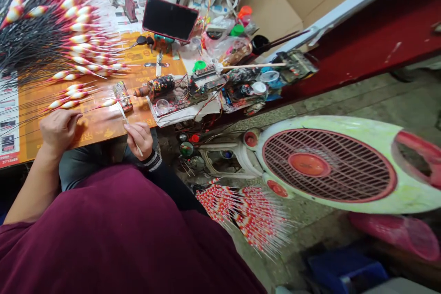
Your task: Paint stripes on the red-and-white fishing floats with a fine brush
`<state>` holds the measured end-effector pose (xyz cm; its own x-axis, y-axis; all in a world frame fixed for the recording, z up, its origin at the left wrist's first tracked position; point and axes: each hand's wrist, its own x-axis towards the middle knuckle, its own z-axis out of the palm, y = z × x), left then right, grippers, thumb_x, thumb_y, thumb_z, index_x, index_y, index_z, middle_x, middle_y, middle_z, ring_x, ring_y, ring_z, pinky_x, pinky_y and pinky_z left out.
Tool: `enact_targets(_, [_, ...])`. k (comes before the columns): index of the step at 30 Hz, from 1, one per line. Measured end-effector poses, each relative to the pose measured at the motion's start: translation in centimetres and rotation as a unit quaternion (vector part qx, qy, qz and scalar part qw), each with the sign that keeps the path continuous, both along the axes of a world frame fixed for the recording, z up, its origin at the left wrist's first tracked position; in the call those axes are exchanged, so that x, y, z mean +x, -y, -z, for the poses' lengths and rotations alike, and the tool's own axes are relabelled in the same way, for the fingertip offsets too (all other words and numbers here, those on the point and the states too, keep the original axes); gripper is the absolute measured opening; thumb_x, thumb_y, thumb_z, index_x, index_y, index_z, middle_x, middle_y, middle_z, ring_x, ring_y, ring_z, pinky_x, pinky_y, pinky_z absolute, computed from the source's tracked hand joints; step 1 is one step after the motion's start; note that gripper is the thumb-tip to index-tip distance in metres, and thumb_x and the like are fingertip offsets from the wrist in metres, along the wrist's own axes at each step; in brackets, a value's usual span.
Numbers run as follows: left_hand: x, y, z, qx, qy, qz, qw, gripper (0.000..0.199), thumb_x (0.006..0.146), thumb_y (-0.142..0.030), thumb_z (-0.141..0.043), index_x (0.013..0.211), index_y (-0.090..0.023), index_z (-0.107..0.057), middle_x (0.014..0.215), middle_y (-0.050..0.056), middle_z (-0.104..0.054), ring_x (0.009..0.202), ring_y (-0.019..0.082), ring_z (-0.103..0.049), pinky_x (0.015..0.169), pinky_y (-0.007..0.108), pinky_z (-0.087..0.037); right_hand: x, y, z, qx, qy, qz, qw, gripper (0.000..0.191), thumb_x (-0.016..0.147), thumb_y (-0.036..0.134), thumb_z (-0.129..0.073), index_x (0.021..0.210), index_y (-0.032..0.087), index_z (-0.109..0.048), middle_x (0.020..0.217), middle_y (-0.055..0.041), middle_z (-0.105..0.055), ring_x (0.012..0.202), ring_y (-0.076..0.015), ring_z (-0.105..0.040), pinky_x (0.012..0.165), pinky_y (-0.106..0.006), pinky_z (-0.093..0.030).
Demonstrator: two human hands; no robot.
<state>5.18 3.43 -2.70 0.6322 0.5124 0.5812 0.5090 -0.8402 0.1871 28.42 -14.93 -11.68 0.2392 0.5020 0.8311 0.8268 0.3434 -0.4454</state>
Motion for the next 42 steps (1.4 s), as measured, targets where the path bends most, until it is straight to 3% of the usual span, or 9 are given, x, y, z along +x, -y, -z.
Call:
enact_targets(5, [0.2, 0.0, -0.5, 0.005, 0.003, -0.002, 1.000, 0.023, 0.107, -0.039, -0.060, 0.094, -0.024, -0.072, 0.087, 0.007, -0.078, 0.082, 0.025, -0.073, 0.075, 0.038, -0.051, 0.3, -0.1, 0.6, -0.033, -0.027, -0.002, 0.999, 0.036, 0.107, 0.029, -0.053, 0.137, 0.025, -0.072, 0.114, -0.0107, -0.081, 0.108, -0.0241, -0.074, 0.101, -0.048, -0.064])
enact_targets(12, [0.1, 0.0, -0.7, 0.010, 0.002, 0.003, 1.000, 0.021, 0.107, -0.038, -0.060, 0.095, -0.025, -0.071, 0.088, 0.008, -0.078, 0.081, 0.025, -0.073, 0.074, 0.038, -0.052, 0.1, -0.4, 0.6, -0.064, -0.007, 0.034, 0.997, 0.034, 0.107, 0.030, -0.050, 0.125, 0.024, -0.077, 0.109, -0.0107, -0.081, 0.102, -0.0237, -0.075, 0.095, -0.047, -0.066])
enact_targets(18, [0.1, 0.0, -0.8, 0.034, 0.005, 0.011, 0.999, 0.019, 0.107, -0.036, -0.061, 0.096, -0.024, -0.072, 0.088, 0.007, -0.078, 0.081, 0.025, -0.074, 0.074, 0.037, -0.052, 0.1, -0.5, 0.5, -0.048, -0.017, 0.016, 0.999, 0.034, 0.107, 0.032, -0.052, 0.130, 0.024, -0.077, 0.113, -0.0114, -0.080, 0.107, -0.0245, -0.074, 0.098, -0.046, -0.065])
enact_targets(23, [0.1, 0.0, -0.9, 0.009, 0.001, -0.002, 1.000, 0.021, 0.106, -0.038, -0.061, 0.095, -0.023, -0.071, 0.087, 0.008, -0.077, 0.080, 0.025, -0.073, 0.074, 0.038, -0.051, 0.0, -0.5, 0.8, -0.090, -0.026, 0.024, 0.995, 0.036, 0.108, 0.036, -0.050, 0.126, 0.024, -0.079, 0.111, -0.0118, -0.080, 0.106, -0.0251, -0.073, 0.097, -0.047, -0.066])
enact_targets(29, [0.0, -0.1, -0.7, -0.004, 0.000, -0.003, 1.000, 0.023, 0.106, -0.040, -0.061, 0.096, -0.023, -0.072, 0.089, 0.009, -0.078, 0.082, 0.025, -0.073, 0.076, 0.037, -0.051, 0.0, -0.5, 0.7, -0.086, -0.023, 0.017, 0.996, 0.034, 0.107, 0.033, -0.052, 0.129, 0.024, -0.078, 0.113, -0.0112, -0.079, 0.107, -0.0244, -0.073, 0.099, -0.047, -0.064])
enact_targets(35, [-0.2, -0.1, -0.5, -0.020, -0.018, -0.016, 1.000, 0.028, 0.109, -0.042, -0.059, 0.099, -0.021, -0.075, 0.091, 0.011, -0.078, 0.086, 0.027, -0.073, 0.079, 0.038, -0.051, -0.1, -0.5, -0.6, -0.001, -0.003, 0.010, 1.000, 0.037, 0.105, 0.023, -0.057, 0.139, 0.023, -0.072, 0.115, -0.0099, -0.079, 0.109, -0.0228, -0.072, 0.098, -0.042, -0.064])
enact_targets(42, [-0.2, -0.2, -0.4, -0.023, -0.012, -0.012, 1.000, 0.028, 0.109, -0.042, -0.059, 0.098, -0.022, -0.075, 0.090, 0.011, -0.077, 0.085, 0.027, -0.073, 0.078, 0.038, -0.050, -0.1, -0.4, 0.0, -0.057, -0.003, 0.022, 0.998, 0.035, 0.107, 0.029, -0.053, 0.133, 0.025, -0.076, 0.114, -0.0099, -0.080, 0.107, -0.0240, -0.073, 0.098, -0.046, -0.065])
